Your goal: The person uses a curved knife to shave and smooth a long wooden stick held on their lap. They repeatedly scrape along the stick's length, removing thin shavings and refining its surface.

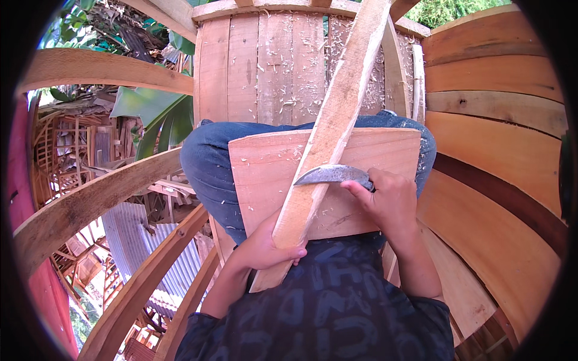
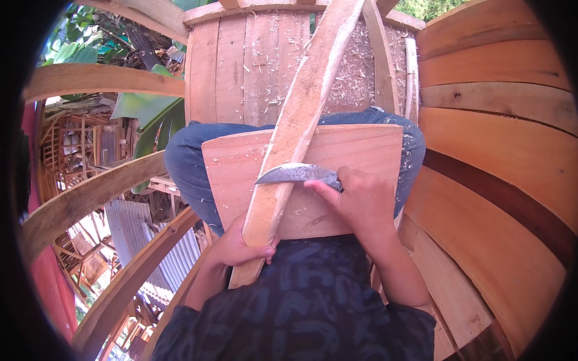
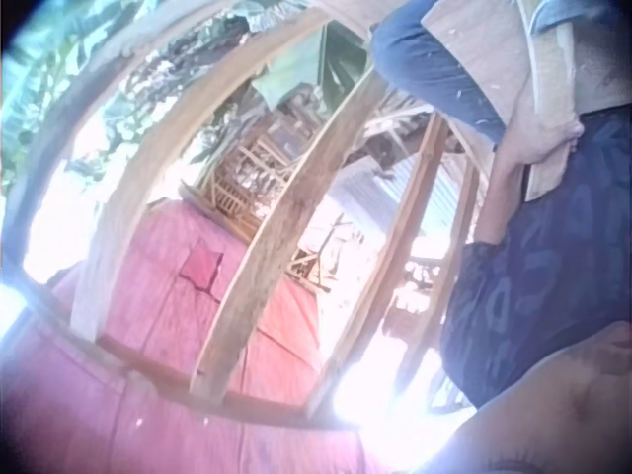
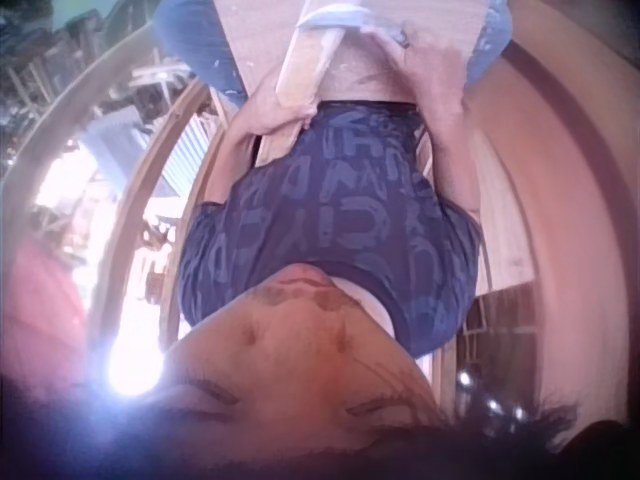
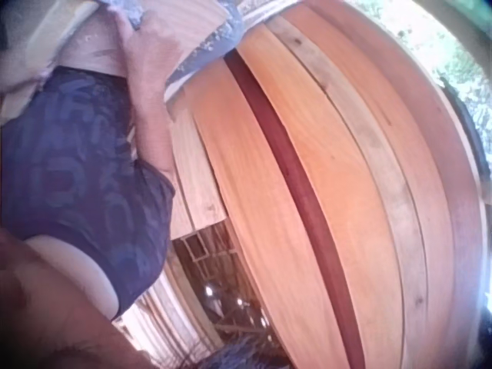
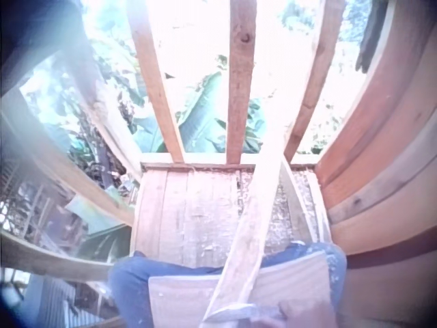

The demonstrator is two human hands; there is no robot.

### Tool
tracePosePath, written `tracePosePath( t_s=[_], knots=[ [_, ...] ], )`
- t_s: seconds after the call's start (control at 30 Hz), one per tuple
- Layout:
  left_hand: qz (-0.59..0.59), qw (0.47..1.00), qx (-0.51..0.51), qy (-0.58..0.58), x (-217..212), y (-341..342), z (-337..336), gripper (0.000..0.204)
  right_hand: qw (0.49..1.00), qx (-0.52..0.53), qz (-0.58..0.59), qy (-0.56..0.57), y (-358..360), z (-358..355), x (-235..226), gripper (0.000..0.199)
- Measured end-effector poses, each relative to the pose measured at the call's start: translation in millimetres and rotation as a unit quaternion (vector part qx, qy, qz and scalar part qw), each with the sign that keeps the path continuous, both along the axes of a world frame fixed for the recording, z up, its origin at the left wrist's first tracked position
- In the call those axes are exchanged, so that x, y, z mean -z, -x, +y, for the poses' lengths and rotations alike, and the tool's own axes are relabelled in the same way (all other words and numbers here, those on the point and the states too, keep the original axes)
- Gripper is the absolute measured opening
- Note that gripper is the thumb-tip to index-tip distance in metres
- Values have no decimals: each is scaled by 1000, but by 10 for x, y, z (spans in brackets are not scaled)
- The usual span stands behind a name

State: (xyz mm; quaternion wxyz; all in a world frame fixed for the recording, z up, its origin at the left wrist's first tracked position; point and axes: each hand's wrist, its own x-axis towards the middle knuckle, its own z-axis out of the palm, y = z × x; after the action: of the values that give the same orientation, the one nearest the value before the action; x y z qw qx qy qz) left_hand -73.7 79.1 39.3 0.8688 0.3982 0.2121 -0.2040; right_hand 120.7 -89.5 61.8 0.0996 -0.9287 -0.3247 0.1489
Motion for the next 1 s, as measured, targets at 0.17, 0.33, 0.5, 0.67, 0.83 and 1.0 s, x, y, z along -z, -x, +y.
tracePosePath(
  t_s=[0.17,0.33,0.5,0.67,0.83,1.0],
  knots=[
    [-19,1000,8,14,51,56,-4,63,974,216,-51,44,-561,-255,-4,61],
    [-5,1000,-9,4,15,35,-22,58,969,245,23,-15,-546,-413,-288,56],
    [7,999,-14,-39,-36,-11,-48,69,993,63,90,-52,143,-60,-210,59],
    [23,989,0,-147,-112,-30,-93,70,990,23,132,-53,316,35,-165,59],
    [6,968,-20,-251,-242,-73,-178,68,991,-5,123,-50,331,146,-234,60],
    [-31,936,8,-350,-214,-32,-184,69,998,-43,37,-33,294,142,-110,63]
  ],
)
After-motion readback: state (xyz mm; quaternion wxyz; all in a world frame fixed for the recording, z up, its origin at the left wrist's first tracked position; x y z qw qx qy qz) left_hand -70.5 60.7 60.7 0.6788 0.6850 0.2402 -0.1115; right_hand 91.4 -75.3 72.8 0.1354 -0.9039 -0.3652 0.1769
